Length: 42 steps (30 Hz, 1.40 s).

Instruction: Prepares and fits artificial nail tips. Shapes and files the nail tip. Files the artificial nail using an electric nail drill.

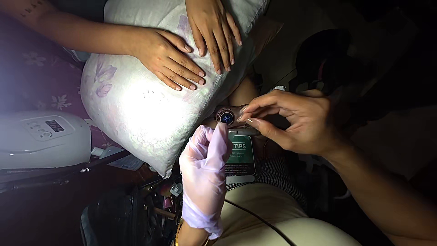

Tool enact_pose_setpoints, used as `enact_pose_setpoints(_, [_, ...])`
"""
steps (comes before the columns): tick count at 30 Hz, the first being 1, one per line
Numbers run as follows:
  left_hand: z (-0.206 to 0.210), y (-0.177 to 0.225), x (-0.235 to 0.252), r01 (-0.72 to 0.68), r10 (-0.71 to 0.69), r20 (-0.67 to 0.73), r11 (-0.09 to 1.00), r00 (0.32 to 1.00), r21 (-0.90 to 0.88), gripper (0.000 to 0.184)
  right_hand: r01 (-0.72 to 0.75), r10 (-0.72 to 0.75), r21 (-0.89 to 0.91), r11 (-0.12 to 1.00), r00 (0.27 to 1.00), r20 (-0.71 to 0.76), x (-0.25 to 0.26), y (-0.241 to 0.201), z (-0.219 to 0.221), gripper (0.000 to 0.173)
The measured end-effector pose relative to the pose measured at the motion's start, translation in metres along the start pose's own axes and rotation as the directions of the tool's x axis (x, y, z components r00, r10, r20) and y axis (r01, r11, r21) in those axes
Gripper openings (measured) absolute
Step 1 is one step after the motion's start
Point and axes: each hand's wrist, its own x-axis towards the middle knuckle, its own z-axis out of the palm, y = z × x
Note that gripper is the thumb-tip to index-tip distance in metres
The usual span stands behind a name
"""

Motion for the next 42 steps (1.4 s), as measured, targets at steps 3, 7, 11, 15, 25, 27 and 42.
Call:
enact_pose_setpoints(3, [-0.019,-0.005,0.005,-0.064,0.061,0.046,0.995,0.997,0.071,0.027,-0.170,0.269,-0.392,0.904,0.939,0.215,-0.036,0.038,0.002,0.011])
enact_pose_setpoints(7, [-0.030,-0.010,0.009,-0.039,0.038,0.083,0.999,0.996,0.015,0.028,-0.142,0.420,-0.628,0.765,0.850,0.319,-0.076,0.053,0.028,0.026])
enact_pose_setpoints(11, [-0.028,-0.011,0.008,0.047,-0.039,0.125,0.997,0.991,-0.061,0.021,-0.072,0.290,-0.635,0.769,0.925,0.246,-0.089,0.064,0.047,0.013])
enact_pose_setpoints(15, [-0.033,-0.009,0.007,0.100,-0.092,0.104,0.993,0.990,-0.069,0.014,-0.127,0.342,-0.601,0.789,0.903,0.258,-0.088,0.057,0.033,0.013])
enact_pose_setpoints(25, [-0.042,-0.014,0.007,0.163,-0.169,-0.064,0.982,0.984,-0.094,0.008,-0.689,0.698,-0.223,0.690,0.715,-0.048,-0.067,0.057,-0.017,0.039])
enact_pose_setpoints(27, [-0.037,-0.014,0.008,0.159,-0.163,-0.068,0.986,0.984,-0.057,0.006,-0.698,0.686,-0.181,0.693,0.716,-0.129,-0.063,0.074,0.000,0.056])
enact_pose_setpoints(42, [-0.025,-0.003,0.006,0.071,-0.059,-0.123,0.993,0.991,0.094,0.011,-0.725,0.771,0.260,0.637,0.607,-0.196,-0.070,0.098,0.001,0.041])
